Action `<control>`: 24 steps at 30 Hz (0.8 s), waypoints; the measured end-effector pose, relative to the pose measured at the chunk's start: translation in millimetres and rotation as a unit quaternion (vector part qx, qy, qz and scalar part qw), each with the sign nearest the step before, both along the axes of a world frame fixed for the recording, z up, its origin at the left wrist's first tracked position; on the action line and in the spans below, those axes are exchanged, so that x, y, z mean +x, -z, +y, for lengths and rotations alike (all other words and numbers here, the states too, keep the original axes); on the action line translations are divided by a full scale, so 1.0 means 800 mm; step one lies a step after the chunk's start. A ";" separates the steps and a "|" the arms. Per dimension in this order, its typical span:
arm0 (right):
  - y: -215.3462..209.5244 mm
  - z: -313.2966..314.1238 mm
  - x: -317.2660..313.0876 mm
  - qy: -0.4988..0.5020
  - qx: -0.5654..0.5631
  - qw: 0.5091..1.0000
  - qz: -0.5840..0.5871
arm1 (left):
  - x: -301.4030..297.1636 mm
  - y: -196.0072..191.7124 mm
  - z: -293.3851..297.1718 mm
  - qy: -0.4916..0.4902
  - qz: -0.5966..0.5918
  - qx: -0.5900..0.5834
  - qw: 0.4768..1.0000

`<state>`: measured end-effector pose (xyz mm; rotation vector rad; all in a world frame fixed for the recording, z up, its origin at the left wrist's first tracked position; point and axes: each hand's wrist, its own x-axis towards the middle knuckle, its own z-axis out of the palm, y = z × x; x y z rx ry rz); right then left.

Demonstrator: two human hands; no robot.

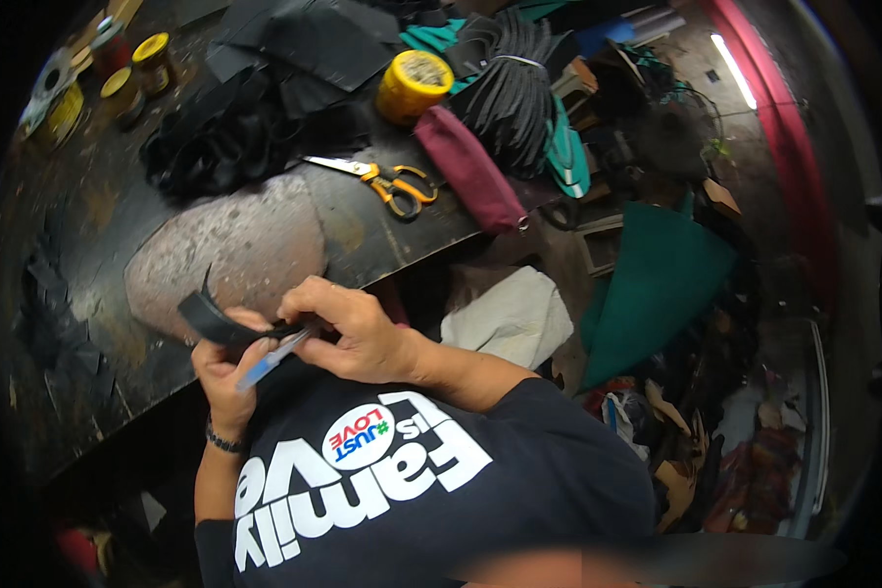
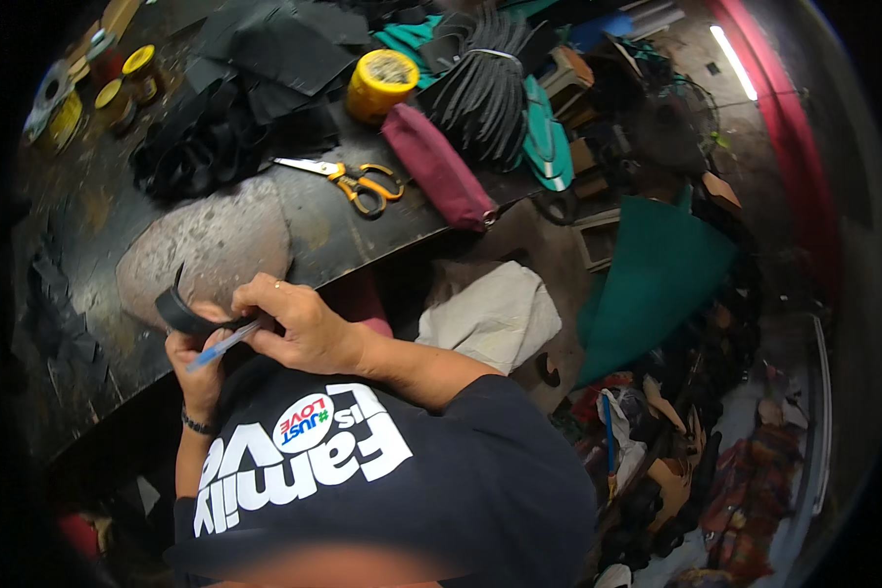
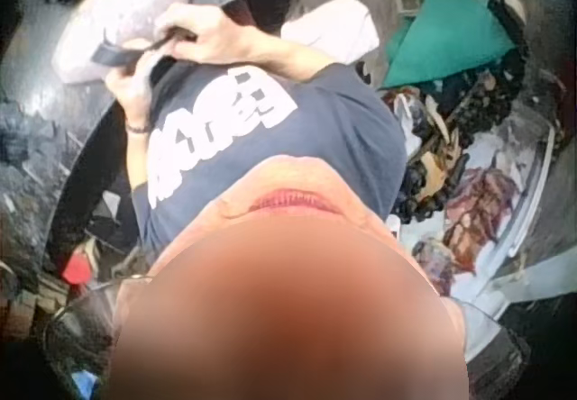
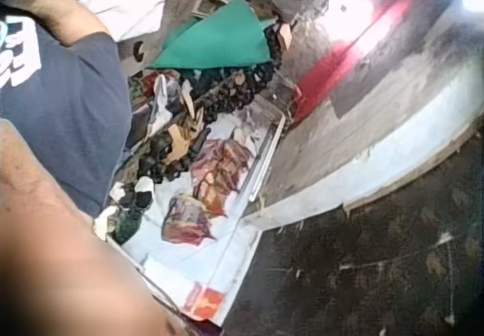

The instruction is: The person marks multiple black leather strips with a blue pen and then cuts them with scissors. They handle each strip one at a time, folding and aligning edges before marking and cutting.

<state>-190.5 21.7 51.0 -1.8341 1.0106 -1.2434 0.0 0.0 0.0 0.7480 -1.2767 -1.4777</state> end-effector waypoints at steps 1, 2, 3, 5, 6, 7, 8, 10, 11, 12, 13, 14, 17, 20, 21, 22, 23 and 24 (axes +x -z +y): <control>0.005 -0.003 0.003 0.013 0.049 0.999 -0.013 | 0.003 0.002 -0.003 -0.024 -0.014 -0.034 0.999; 0.012 -0.009 0.004 0.011 0.053 0.998 0.012 | 0.008 0.004 -0.005 -0.021 -0.006 -0.015 1.000; -0.009 0.007 -0.014 0.012 0.043 0.998 0.043 | -0.011 -0.011 0.014 -0.020 0.001 -0.003 1.000; -0.005 0.001 -0.011 0.004 0.005 0.998 0.059 | -0.005 -0.014 0.012 -0.021 -0.013 -0.010 1.000; -0.004 0.003 -0.008 0.011 0.004 0.998 0.054 | -0.003 -0.014 0.010 -0.025 -0.023 -0.047 0.998; -0.003 0.004 -0.007 0.007 -0.003 0.999 0.054 | -0.004 -0.014 0.012 -0.028 -0.026 -0.027 0.999; -0.002 0.005 -0.007 0.003 -0.008 0.999 0.052 | -0.003 -0.014 0.013 -0.029 -0.025 -0.015 0.999; -0.001 0.005 -0.005 -0.005 -0.024 0.999 0.044 | -0.004 -0.013 0.012 -0.025 -0.021 -0.002 0.999; -0.001 0.004 -0.004 -0.009 -0.036 0.999 0.038 | -0.004 -0.012 0.011 -0.020 -0.017 0.000 1.000; -0.002 0.005 -0.004 -0.013 -0.052 0.998 0.028 | -0.005 -0.011 0.010 -0.012 -0.008 -0.002 1.000; -0.003 0.007 -0.005 -0.017 -0.030 0.999 0.041 | -0.006 -0.011 0.010 -0.006 -0.003 -0.004 1.000; -0.005 0.008 -0.006 -0.021 -0.014 0.999 0.049 | -0.008 -0.010 0.009 0.002 0.007 -0.011 1.000; -0.007 0.009 -0.008 -0.028 -0.002 0.997 0.067 | -0.008 -0.008 0.010 0.021 0.018 0.003 1.000; -0.004 0.008 -0.008 -0.030 -0.006 0.997 0.070 | -0.008 -0.006 0.009 0.033 0.011 0.006 0.999; -0.002 0.008 -0.007 -0.031 -0.005 0.997 0.066 | -0.009 -0.006 0.008 0.039 0.014 -0.002 0.999; 0.000 0.007 -0.007 -0.031 -0.015 0.997 0.071 | -0.010 -0.006 0.008 0.035 0.005 0.004 0.999; 0.002 0.006 -0.007 -0.031 -0.023 0.996 0.075 | -0.010 -0.006 0.008 0.034 0.002 0.003 0.999; 0.004 0.006 -0.007 -0.031 -0.031 0.996 0.078 | -0.010 -0.007 0.008 0.035 0.004 0.000 0.999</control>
